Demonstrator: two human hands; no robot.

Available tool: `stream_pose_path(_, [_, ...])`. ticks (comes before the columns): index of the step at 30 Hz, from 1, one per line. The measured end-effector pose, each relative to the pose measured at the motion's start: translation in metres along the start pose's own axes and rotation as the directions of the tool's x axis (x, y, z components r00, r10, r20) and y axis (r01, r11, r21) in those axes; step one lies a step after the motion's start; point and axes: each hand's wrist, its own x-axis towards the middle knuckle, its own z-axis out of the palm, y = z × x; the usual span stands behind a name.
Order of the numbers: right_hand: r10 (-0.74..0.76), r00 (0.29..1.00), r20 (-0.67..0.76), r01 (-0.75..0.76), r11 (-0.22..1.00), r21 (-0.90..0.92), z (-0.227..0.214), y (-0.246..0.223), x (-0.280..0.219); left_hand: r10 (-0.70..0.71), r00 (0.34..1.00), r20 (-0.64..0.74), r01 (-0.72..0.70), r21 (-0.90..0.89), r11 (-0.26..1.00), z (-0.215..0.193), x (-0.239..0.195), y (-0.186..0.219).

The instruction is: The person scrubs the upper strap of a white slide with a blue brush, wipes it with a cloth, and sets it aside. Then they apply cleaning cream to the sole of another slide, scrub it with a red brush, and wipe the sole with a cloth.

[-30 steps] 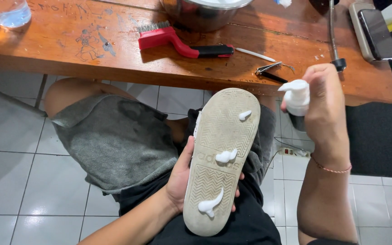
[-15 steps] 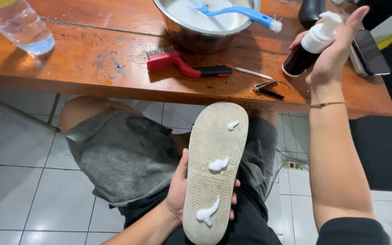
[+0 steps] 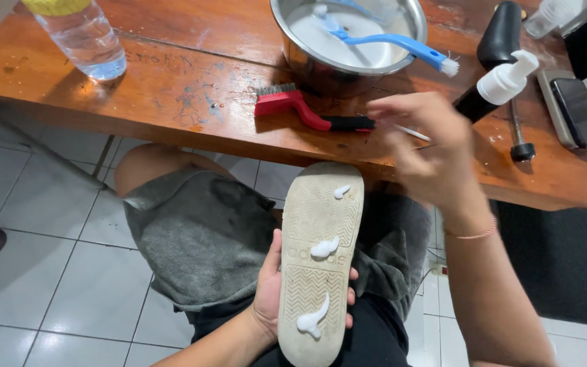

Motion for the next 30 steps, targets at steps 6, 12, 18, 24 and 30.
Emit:
stream_pose_path(6, [0.171,0.805,0.568,-0.001,0.958,-0.287,0.065,0.002,0.015,0.0,1.0,-0.023,0.001,0.035,0.999,-0.001,-0.008,-0.002])
stream_pose_path(12, [-0.029,0.882,0.469,0.152,0.962,-0.227,0.046,-0.035,0.037,-0.052,0.998,-0.038,0.05,-0.067,0.997,0.0,-0.005,0.0])
stream_pose_path(18, [0.28,0.883,0.376,-0.078,0.879,-0.471,0.015,-0.011,0.094,-0.077,0.995,-0.066,0.071,-0.084,0.994,-0.001,-0.008,0.0])
stream_pose_path(24, [0.716,0.495,0.492,-0.297,0.671,-0.679,0.038,0.019,0.142,-0.161,0.987,0.001,0.161,-0.068,0.985,-0.015,-0.008,0.009])
stream_pose_path(30, [0.739,0.482,0.471,-0.314,0.647,-0.695,0.051,0.039,0.147,-0.118,0.993,-0.019,0.116,-0.105,0.988,-0.011,-0.005,0.009])
